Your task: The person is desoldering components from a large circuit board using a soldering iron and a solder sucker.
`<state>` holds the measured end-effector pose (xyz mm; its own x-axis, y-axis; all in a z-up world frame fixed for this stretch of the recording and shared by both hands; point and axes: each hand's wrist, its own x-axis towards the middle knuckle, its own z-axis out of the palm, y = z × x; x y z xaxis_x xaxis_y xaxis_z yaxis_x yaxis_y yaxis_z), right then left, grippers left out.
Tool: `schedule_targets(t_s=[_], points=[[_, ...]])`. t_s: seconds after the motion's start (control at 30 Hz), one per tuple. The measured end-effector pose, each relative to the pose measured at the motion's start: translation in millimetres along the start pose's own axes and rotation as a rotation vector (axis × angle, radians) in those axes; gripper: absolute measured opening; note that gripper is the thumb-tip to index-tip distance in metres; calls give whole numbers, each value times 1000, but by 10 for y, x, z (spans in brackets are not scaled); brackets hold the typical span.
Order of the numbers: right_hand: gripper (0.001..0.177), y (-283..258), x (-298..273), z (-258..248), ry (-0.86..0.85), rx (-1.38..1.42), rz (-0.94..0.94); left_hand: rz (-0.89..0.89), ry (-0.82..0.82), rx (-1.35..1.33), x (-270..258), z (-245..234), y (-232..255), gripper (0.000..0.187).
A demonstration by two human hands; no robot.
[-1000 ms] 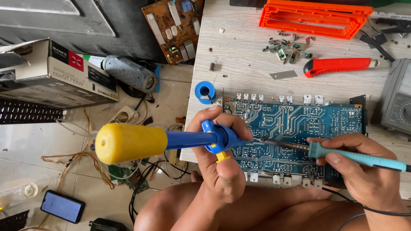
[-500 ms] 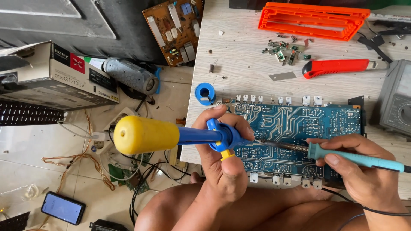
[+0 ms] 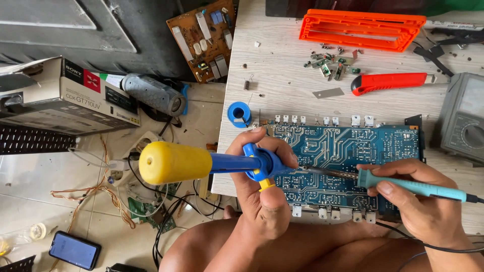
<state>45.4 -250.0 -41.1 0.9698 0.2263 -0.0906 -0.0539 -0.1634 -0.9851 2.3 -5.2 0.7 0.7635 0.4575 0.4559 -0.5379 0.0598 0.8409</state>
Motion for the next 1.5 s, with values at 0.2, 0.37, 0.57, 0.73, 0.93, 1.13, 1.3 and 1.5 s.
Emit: schedule_targets(t_s=[0.2, 0.37, 0.57, 0.73, 0.93, 1.13, 1.3, 1.5], points=[[20, 29, 5, -15, 1, 13, 16, 1, -1, -28, -4, 22, -10, 71], [19, 76, 11, -55, -1, 13, 41, 2, -15, -32, -5, 27, -18, 72], [18, 114, 13, -68, 9, 25, 73, -6, -13, -21, -21, 51, -44, 73], [19, 140, 20, -78, 2, 41, 55, 5, -29, -7, -19, 65, -49, 68], [21, 50, -53, -54, 88, 85, -7, 57, -26, 19, -6, 81, -2, 59], [28, 182, -56, -227, 320, 210, -210, 49, 58, 87, 303, -274, 427, 68], [28, 231, 29, -450, 367, 441, -190, -496, -750, 829, 537, -160, 1019, 69], [26, 1055, -41, -1214, -73, 432, -84, -545, -1246, 930, -98, 245, 784, 37]])
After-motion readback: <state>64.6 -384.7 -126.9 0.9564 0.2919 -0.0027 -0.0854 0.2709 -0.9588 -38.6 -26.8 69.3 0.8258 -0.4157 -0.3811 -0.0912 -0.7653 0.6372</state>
